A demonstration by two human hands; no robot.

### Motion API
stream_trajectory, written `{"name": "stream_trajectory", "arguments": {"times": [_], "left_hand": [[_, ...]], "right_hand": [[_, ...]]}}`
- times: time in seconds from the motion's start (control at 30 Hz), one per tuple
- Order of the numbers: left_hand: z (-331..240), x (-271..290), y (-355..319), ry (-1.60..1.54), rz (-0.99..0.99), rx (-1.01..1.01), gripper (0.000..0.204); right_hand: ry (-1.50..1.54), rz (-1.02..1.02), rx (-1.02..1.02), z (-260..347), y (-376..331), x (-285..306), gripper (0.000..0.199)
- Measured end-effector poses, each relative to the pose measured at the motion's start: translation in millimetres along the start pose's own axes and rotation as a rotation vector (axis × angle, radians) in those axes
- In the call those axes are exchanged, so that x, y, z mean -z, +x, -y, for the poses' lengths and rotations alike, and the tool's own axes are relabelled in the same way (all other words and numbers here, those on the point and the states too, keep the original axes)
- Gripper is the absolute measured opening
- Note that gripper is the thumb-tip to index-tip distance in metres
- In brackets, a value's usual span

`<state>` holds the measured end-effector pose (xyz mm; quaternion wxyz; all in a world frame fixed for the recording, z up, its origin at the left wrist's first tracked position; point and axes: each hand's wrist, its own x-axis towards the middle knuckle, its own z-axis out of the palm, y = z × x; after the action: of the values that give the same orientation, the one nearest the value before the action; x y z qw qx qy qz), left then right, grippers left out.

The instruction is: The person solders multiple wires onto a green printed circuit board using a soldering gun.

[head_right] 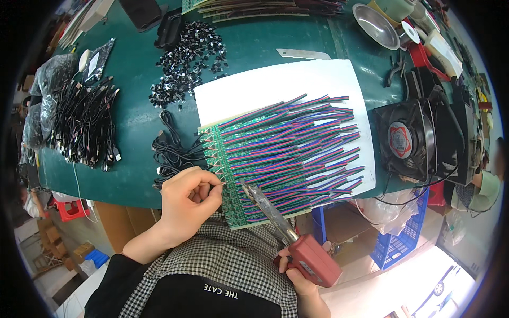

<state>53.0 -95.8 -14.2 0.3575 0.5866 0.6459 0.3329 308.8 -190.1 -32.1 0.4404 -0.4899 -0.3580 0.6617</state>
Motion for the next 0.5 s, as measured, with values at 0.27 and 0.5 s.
{"name": "stream_trajectory", "arguments": {"times": [0.27,0.5], "left_hand": [[2,-4,1,0.067,-0.001,-0.012,0.009],[0,-2,3,0.11,0.016,-0.041,0.011]], "right_hand": [[-0.059,0.015,-0.078,-3,-1,6,0.04],[-0.626,-0.014,0.06,-38,-24,33,0.033]]}}
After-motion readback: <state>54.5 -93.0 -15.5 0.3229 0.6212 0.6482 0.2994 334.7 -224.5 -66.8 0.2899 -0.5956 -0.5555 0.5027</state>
